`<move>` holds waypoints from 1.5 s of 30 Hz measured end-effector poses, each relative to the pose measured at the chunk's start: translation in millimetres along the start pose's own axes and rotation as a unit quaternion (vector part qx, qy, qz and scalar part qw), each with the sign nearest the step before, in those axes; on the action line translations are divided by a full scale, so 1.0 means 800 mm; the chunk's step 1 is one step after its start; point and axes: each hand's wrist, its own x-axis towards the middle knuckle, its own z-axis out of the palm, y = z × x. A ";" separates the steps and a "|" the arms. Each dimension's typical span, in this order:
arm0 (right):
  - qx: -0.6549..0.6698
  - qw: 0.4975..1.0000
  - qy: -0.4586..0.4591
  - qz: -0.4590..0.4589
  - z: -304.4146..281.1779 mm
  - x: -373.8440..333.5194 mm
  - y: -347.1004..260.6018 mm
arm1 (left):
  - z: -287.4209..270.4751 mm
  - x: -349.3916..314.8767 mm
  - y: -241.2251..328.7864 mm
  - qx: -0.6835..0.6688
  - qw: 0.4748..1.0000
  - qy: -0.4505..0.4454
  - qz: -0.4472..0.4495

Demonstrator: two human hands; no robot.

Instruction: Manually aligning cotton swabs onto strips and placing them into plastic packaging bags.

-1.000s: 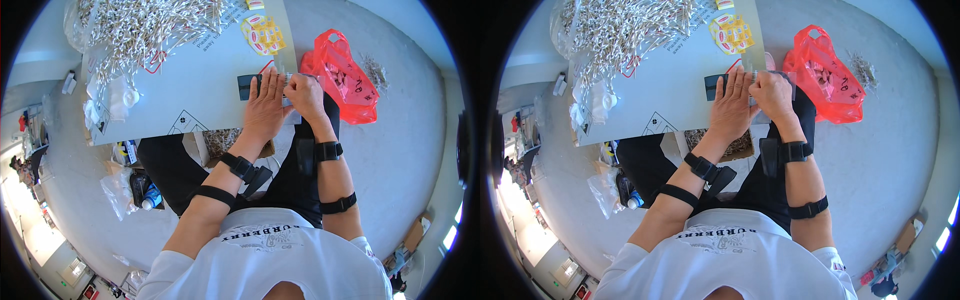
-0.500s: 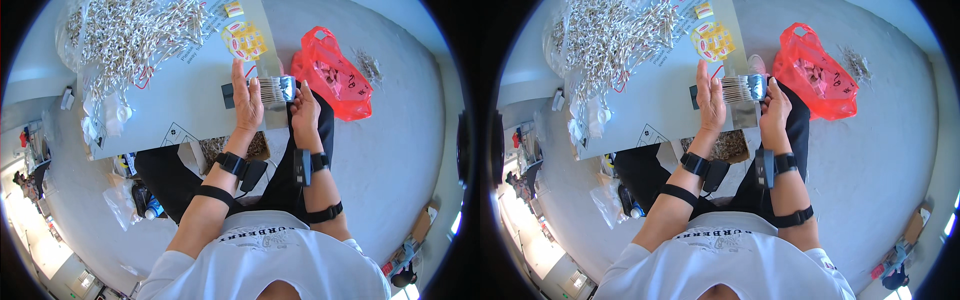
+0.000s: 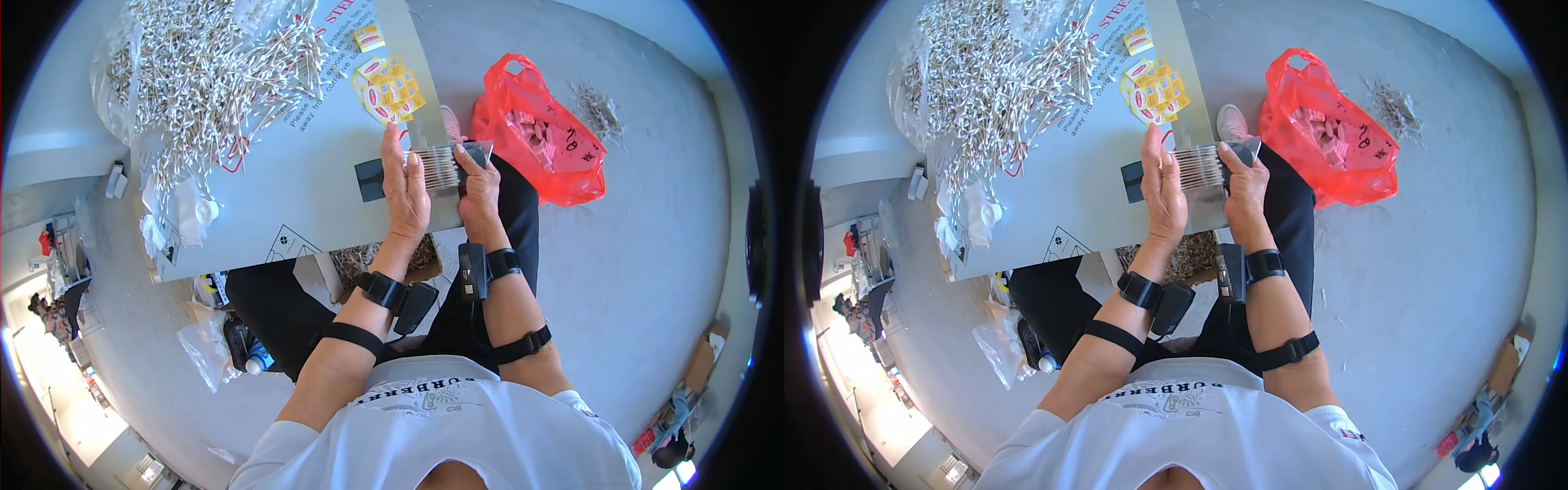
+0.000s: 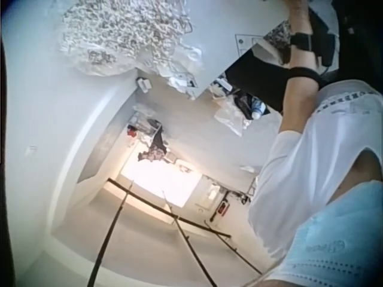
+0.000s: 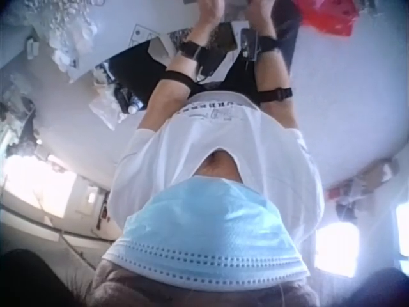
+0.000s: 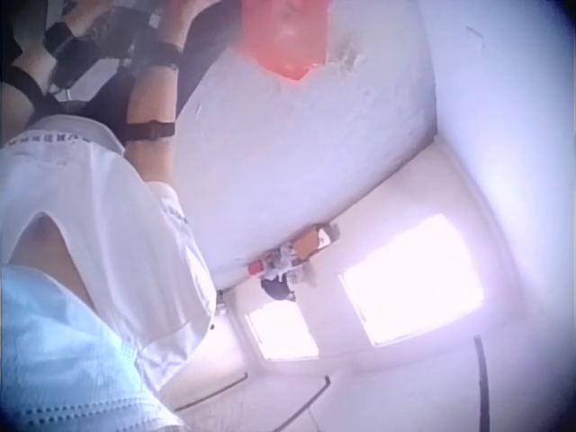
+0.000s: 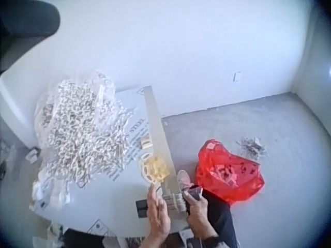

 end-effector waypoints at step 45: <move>-0.105 0.988 0.050 -0.099 -0.029 -0.003 -0.003 | -0.047 0.197 -0.027 0.441 0.896 -0.030 0.042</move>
